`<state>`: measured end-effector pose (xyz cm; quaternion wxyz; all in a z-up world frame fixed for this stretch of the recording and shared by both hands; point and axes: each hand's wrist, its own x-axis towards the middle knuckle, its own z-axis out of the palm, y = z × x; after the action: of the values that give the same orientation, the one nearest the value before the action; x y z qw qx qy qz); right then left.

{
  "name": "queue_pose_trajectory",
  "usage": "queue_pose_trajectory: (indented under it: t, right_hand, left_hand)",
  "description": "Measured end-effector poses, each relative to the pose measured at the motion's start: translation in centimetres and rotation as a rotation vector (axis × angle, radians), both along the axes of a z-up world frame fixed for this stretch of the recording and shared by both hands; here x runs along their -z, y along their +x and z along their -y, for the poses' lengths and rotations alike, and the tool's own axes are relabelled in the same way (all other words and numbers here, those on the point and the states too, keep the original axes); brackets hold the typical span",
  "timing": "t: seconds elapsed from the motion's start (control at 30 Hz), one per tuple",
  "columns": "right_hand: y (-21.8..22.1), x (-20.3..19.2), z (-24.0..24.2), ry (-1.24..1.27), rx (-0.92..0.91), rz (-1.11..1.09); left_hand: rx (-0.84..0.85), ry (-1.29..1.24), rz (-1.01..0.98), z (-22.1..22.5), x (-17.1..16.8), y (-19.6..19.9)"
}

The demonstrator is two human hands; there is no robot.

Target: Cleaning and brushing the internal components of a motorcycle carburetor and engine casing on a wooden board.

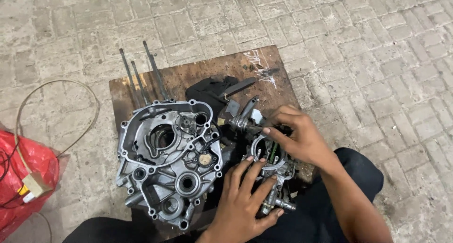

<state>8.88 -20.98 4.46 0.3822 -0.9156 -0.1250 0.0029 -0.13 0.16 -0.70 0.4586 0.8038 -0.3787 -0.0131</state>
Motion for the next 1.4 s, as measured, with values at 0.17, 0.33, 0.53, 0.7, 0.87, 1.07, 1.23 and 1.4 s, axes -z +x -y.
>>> queue_pose_trajectory:
  t: [0.17,0.33,0.53,0.7,0.87,1.07,1.23,1.4]
  right_hand:
    - [-0.4,0.9,0.2,0.047,0.053,-0.01]
    - [0.2,0.8,-1.3,0.067,0.082,0.016]
    - [0.0,0.8,-1.1,0.029,0.12,0.028]
    - [-0.8,0.2,0.0,0.02,0.071,0.043]
    - [-0.4,1.2,-0.7,-0.013,0.11,-0.005]
    - [0.2,1.4,-1.1,0.002,0.075,0.026]
    - [-0.2,1.1,-0.4,0.136,-0.004,0.022]
    - [-0.5,1.4,0.1,0.196,0.031,0.121]
  left_hand:
    - [-0.001,0.003,0.018,-0.2,-0.3,-0.2]
    - [0.022,0.015,-0.033,0.1,-0.2,-0.1]
    - [-0.019,0.013,0.029,0.3,-0.1,0.0]
    - [-0.034,0.035,0.03,0.3,0.0,-0.2]
    - [-0.029,0.028,0.013,0.3,0.2,-0.3]
    - [-0.022,0.027,-0.036,0.5,-0.2,-0.2]
    - [-0.029,0.034,-0.04,0.3,-0.2,-0.3]
    - [-0.04,0.009,-0.022,0.3,-0.4,-0.2]
